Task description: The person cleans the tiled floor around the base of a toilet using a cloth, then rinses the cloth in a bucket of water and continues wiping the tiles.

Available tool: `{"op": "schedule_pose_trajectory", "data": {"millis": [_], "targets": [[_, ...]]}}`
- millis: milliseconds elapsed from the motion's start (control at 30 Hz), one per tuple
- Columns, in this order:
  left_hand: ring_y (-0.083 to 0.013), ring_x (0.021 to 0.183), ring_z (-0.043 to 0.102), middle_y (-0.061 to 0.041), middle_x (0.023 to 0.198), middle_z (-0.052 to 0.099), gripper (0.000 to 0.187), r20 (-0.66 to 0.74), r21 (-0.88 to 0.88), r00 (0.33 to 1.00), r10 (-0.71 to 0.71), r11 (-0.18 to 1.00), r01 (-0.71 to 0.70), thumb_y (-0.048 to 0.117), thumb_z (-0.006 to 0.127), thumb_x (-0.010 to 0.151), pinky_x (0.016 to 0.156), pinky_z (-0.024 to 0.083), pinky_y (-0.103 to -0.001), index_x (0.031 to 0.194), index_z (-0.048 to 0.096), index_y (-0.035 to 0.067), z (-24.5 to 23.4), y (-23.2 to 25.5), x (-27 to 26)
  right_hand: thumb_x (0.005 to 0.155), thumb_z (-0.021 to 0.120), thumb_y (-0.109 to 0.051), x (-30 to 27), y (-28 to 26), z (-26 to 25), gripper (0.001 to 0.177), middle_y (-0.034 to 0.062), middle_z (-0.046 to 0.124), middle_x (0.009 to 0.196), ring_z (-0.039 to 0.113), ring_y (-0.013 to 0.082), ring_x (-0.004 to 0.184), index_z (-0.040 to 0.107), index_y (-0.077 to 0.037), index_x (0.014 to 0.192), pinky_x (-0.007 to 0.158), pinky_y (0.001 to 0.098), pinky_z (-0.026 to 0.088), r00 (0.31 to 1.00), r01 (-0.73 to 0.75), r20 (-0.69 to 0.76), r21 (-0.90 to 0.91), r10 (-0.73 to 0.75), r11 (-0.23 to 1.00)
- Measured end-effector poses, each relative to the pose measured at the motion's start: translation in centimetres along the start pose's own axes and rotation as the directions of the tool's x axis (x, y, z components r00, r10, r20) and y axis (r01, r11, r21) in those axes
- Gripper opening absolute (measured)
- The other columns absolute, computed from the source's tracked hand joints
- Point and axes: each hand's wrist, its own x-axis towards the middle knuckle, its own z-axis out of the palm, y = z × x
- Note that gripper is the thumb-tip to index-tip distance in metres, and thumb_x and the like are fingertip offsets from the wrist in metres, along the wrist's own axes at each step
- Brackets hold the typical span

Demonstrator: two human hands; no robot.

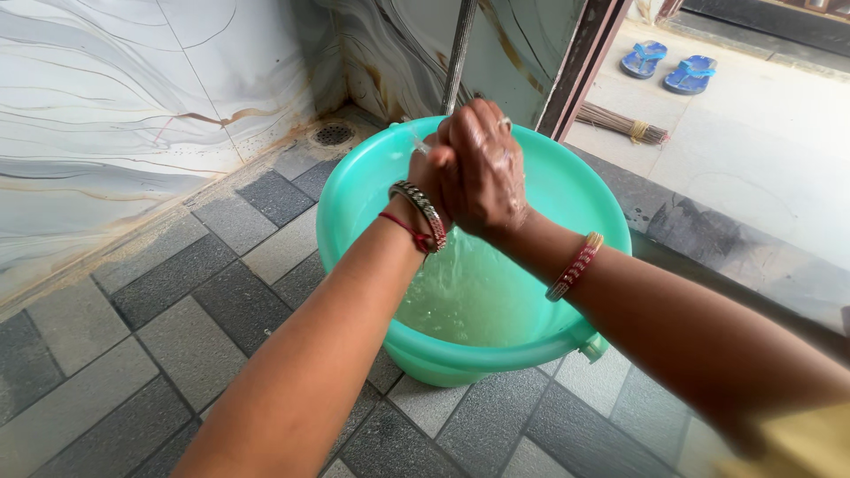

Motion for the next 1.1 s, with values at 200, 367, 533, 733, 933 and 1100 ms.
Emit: {"op": "schedule_pose_trajectory", "data": {"millis": [200, 367, 533, 733, 933, 1100], "targets": [[-0.0301, 0.105, 0.067, -0.012, 0.111, 0.072, 0.038, 0.014, 0.925, 0.996, 0.093, 0.376, -0.048, 0.041, 0.053, 0.101, 0.086, 0.053, -0.041, 0.118, 0.064, 0.009, 1.6, 1.5, 0.2, 0.117, 0.041, -0.046, 0.2, 0.3, 0.9, 0.05, 0.0161, 0.052, 0.08, 0.052, 0.0363, 0.075, 0.05, -0.002, 0.093, 0.07, 0.0458, 0.043, 0.943, -0.321, -0.04, 0.163, 0.331, 0.933], [-0.0366, 0.102, 0.068, -0.02, 0.111, 0.07, 0.064, -0.041, 0.953, 0.984, 0.172, 0.301, -0.013, 0.033, 0.079, 0.066, 0.086, 0.056, -0.043, 0.118, 0.059, 0.002, 2.0, 0.7, -0.1, 0.111, 0.041, -0.054, 0.7, 0.7, 0.7, 0.055, 0.0053, 0.043, 0.068, 0.041, 0.018, 0.065, 0.047, -0.005, 0.085, 0.059, 0.0361, 0.04, 0.802, -0.561, -0.012, 0.33, 0.598, 0.759], [-0.0371, 0.1, 0.069, -0.02, 0.103, 0.075, 0.059, -0.28, 0.782, 0.946, 0.166, 0.611, 0.124, 0.056, 0.046, 0.093, 0.085, 0.053, -0.047, 0.111, 0.065, 0.003, 3.8, 2.6, -1.3, 0.108, 0.044, -0.058, 0.8, 1.7, 1.1, 0.059, -0.0024, 0.038, 0.069, 0.034, 0.0102, 0.066, 0.041, -0.007, 0.077, 0.057, 0.0299, 0.033, 0.705, -0.582, 0.015, 0.583, 0.709, 0.566], [-0.0368, 0.076, 0.074, -0.022, 0.075, 0.075, 0.103, -0.414, 0.616, 0.909, -0.046, 0.721, 0.317, 0.079, 0.011, 0.09, 0.068, 0.056, -0.05, 0.072, 0.076, 0.001, 5.8, 8.0, -3.0, 0.108, 0.045, -0.057, 0.7, 3.7, 2.0, 0.059, -0.0023, 0.04, 0.068, 0.036, 0.0105, 0.065, 0.04, -0.011, 0.072, 0.059, 0.0287, 0.037, 0.633, -0.534, 0.025, 0.738, 0.774, 0.413], [-0.0363, 0.057, 0.067, -0.02, 0.059, 0.066, 0.098, -0.301, 0.708, 0.946, 0.123, 0.693, 0.135, 0.081, 0.018, 0.09, 0.055, 0.049, -0.051, 0.064, 0.068, 0.001, 6.2, 8.3, -3.5, 0.107, 0.047, -0.055, 0.6, 5.0, 2.7, 0.059, -0.0007, 0.041, 0.067, 0.037, 0.013, 0.064, 0.039, -0.011, 0.068, 0.059, 0.0303, 0.039, 0.578, -0.469, 0.023, 0.827, 0.815, 0.31], [-0.0364, 0.047, 0.058, -0.017, 0.051, 0.058, 0.092, -0.3, 0.798, 0.943, 0.148, 0.58, 0.163, 0.08, 0.03, 0.091, 0.048, 0.043, -0.05, 0.059, 0.062, -0.001, 6.7, 8.8, -4.1, 0.106, 0.045, -0.056, 0.7, 5.2, 1.8, 0.06, -0.0028, 0.033, 0.063, 0.029, 0.0123, 0.058, 0.037, -0.013, 0.065, 0.051, 0.0322, 0.029, 0.455, -0.467, 0.133, 0.878, 0.88, 0.109]]}}
